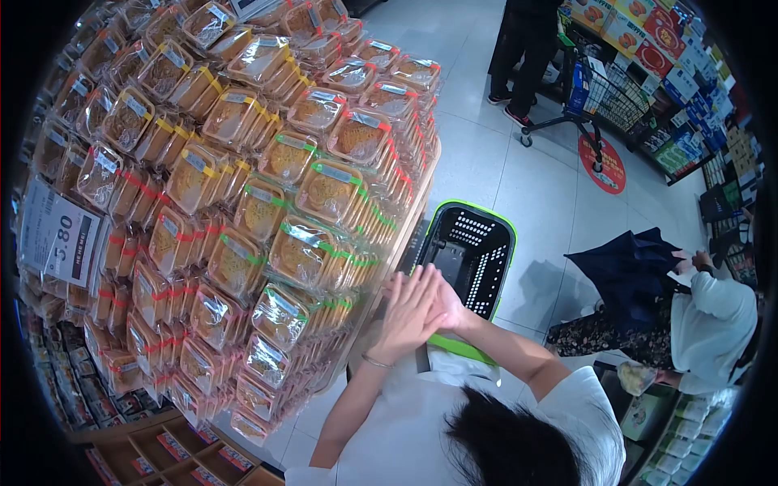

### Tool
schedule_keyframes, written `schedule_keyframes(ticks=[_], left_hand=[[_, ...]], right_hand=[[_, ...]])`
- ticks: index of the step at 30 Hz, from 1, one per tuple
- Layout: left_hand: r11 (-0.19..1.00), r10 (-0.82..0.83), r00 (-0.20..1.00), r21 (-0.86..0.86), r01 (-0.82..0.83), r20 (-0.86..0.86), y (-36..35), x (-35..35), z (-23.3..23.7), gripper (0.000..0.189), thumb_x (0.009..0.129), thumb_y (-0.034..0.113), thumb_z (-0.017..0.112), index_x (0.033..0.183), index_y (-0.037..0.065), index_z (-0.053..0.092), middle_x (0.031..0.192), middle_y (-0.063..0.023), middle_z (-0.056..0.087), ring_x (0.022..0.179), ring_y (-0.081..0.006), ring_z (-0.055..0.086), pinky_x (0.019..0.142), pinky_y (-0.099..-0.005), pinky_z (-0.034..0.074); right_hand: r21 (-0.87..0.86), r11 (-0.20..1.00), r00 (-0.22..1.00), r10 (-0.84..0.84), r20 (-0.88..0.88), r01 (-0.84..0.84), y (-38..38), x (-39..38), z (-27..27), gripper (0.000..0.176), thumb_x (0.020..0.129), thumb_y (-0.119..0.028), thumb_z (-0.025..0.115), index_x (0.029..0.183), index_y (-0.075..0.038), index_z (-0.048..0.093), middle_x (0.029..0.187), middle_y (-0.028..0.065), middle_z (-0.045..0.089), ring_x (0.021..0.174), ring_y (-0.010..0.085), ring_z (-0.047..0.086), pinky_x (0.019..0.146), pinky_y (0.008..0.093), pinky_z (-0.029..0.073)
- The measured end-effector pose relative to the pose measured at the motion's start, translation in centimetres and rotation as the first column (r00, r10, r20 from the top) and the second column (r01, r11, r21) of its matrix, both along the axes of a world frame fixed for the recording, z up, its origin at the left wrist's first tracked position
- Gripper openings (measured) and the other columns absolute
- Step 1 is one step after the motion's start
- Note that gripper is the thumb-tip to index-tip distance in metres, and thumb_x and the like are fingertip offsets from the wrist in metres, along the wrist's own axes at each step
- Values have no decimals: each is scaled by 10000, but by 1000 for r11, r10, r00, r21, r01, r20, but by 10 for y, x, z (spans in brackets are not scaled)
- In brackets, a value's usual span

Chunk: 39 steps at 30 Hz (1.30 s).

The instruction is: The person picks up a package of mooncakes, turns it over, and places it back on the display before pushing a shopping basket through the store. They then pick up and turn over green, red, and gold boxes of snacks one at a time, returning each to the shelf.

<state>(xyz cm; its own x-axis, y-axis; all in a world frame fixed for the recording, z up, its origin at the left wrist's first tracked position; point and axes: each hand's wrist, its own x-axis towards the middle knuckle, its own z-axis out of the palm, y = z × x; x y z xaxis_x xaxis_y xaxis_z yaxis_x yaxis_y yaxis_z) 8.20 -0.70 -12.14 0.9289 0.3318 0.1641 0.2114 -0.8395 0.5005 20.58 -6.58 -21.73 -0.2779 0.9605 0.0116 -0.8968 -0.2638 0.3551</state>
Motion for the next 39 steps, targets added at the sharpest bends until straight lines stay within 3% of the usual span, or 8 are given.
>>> schedule_keyframes(ticks=[7, 8, 12, 17, 19, 20, 24, 39], left_hand=[[999, 15, 994, -35, -19, -110, 16, -11, -25, 695, 945, 418, 502, 1519, 67, 323, 1595, -148, 258, 1488, -342, 179, 1184, -569, 31], [994, 54, 994, -85, -62, -98, 23, -19, -36, 708, 950, 410, 505, 1530, 66, 292, 1601, -158, 235, 1493, -351, 155, 1182, -574, 27], [975, 218, 962, 4, -220, -166, 33, -43, -47, 743, 965, 427, 482, 1543, 37, 224, 1608, -174, 197, 1495, -357, 147, 1188, -563, 49], [992, 123, 992, 13, -123, -29, 3, -16, 2, 747, 939, 432, 519, 1525, 32, 285, 1592, -175, 246, 1488, -341, 183, 1195, -536, 77], [997, -78, 993, -6, 79, 93, -15, -3, 6, 738, 905, 373, 553, 1510, 22, 321, 1577, -207, 267, 1477, -382, 193, 1192, -550, 72], [986, -8, 999, -165, 2, -33, -27, -4, -26, 737, 881, 381, 583, 1490, 26, 367, 1574, -192, 283, 1466, -364, 234, 1193, -544, 87], [989, 95, 992, -119, -85, 84, -16, -22, -35, 659, 924, 410, 564, 1469, 65, 427, 1552, -160, 342, 1464, -299, 266, 1189, -526, 123], [970, 203, 979, -136, -202, -6, -11, -38, -53, 656, 963, 355, 515, 1522, 72, 321, 1579, -146, 292, 1482, -270, 230, 1187, -562, 84]], right_hand=[[-76, 997, 997, -26, 74, 32, 6, -5, 8, 849, 950, -710, 245, 1479, -57, 369, 1502, 155, 415, 1376, 325, 386, 1173, 477, 241], [-135, 991, 963, 20, 270, 18, 4, -4, 11, 844, 951, -711, 219, 1487, -75, 361, 1491, 158, 426, 1357, 315, 409, 1155, 471, 272], [118, 993, 965, -11, 260, -21, 6, -5, 22, 854, 946, -721, 197, 1493, -84, 352, 1449, 166, 462, 1335, 297, 432, 1114, 436, 324], [-89, 996, 990, 18, 142, -5, 2, -11, 4, 838, 958, -699, 204, 1504, -75, 328, 1496, 196, 404, 1389, 335, 375, 1172, 446, 262], [217, 974, 643, -205, 738, 63, -4, -19, -3, 880, 950, -711, 187, 1525, -50, 268, 1583, 168, 272, 1448, 328, 289, 1185, 465, 228], [213, 975, 644, -201, 738, 61, -5, -19, -3, 880, 950, -711, 187, 1525, -50, 268, 1583, 168, 272, 1448, 328, 289, 1185, 465, 228], [-99, 995, 944, 31, 329, 2, 2, -10, 22, 853, 962, -691, 216, 1495, -34, 324, 1510, 202, 386, 1415, 334, 346, 1191, 476, 212], [-138, 990, 945, 72, 320, -29, -2, -10, 19, 812, 964, -688, 243, 1373, -23, 464, 1485, 211, 419, 1384, 348, 382, 1183, 463, 239]])
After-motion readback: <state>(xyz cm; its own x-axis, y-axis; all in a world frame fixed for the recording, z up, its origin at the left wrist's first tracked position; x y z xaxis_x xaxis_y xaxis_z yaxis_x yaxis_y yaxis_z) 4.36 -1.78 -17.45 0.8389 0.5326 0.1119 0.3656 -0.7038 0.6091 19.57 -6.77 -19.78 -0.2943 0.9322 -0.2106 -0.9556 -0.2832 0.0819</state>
